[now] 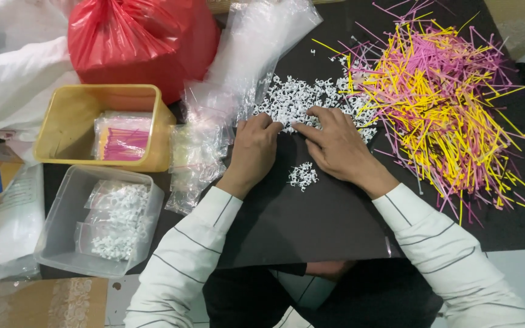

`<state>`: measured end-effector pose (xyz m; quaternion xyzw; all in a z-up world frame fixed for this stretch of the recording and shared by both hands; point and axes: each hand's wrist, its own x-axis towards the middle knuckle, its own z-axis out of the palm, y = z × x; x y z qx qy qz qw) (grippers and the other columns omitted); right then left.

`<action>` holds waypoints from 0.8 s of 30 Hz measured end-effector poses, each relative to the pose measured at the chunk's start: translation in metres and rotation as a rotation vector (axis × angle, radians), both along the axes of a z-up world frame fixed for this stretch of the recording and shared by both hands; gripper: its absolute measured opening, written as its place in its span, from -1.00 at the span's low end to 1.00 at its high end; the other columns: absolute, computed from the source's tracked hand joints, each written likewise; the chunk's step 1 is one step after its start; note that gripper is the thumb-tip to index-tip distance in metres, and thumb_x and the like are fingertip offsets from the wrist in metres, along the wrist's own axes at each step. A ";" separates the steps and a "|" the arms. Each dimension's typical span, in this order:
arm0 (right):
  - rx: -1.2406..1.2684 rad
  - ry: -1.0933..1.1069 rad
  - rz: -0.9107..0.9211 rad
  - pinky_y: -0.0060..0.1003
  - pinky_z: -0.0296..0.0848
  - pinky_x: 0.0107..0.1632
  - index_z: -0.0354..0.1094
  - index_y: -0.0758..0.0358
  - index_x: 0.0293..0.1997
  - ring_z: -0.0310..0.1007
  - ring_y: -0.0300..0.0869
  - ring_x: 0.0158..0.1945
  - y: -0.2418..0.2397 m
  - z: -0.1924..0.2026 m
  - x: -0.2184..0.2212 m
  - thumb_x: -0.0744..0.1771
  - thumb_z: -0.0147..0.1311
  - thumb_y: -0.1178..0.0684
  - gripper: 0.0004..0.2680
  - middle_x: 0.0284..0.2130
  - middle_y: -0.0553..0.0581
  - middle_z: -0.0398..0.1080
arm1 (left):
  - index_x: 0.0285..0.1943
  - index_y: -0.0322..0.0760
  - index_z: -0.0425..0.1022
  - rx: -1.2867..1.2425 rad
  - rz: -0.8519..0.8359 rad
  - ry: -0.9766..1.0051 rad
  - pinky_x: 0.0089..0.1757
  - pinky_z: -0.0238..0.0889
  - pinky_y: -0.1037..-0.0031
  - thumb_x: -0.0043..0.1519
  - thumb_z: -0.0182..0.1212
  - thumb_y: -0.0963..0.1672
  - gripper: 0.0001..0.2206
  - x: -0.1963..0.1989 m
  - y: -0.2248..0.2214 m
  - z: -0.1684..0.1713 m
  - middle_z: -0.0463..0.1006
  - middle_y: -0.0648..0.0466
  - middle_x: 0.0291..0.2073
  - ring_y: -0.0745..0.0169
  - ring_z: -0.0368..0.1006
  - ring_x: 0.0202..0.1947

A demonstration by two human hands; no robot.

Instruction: A person is sorting small white plastic components from a large pile and placing them into small clear plastic bags on a work table.

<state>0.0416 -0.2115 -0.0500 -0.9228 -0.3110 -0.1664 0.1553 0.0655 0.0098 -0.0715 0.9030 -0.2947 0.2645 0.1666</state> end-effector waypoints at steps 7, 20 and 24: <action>-0.079 -0.059 -0.028 0.02 0.24 0.02 0.44 0.05 0.13 0.27 0.18 0.17 -0.001 -0.009 0.009 0.37 -0.10 0.01 -0.75 0.19 0.26 0.26 | -0.32 -0.21 0.67 0.049 0.069 -0.076 -0.32 0.13 0.38 0.18 0.26 -0.22 -0.91 0.008 0.002 -0.020 0.42 0.10 -0.44 0.18 0.41 -0.43; 0.033 0.000 0.049 -0.03 0.21 0.07 0.48 0.07 0.10 0.24 0.13 0.19 0.006 -0.007 0.008 0.34 -0.13 0.06 -0.72 0.17 0.25 0.28 | -0.26 -0.20 0.67 -0.051 0.029 0.070 -0.30 0.12 0.38 0.10 0.28 -0.27 -0.86 -0.011 0.000 0.001 0.41 0.11 -0.43 0.17 0.39 -0.42; 0.026 0.039 0.084 0.05 0.17 0.16 0.48 0.04 0.10 0.19 0.16 0.25 0.005 -0.016 0.007 0.33 -0.11 0.04 -0.72 0.22 0.25 0.25 | -0.28 -0.21 0.69 -0.025 0.046 0.045 -0.30 0.11 0.37 0.09 0.31 -0.26 -0.88 -0.013 0.001 0.006 0.42 0.09 -0.44 0.16 0.39 -0.42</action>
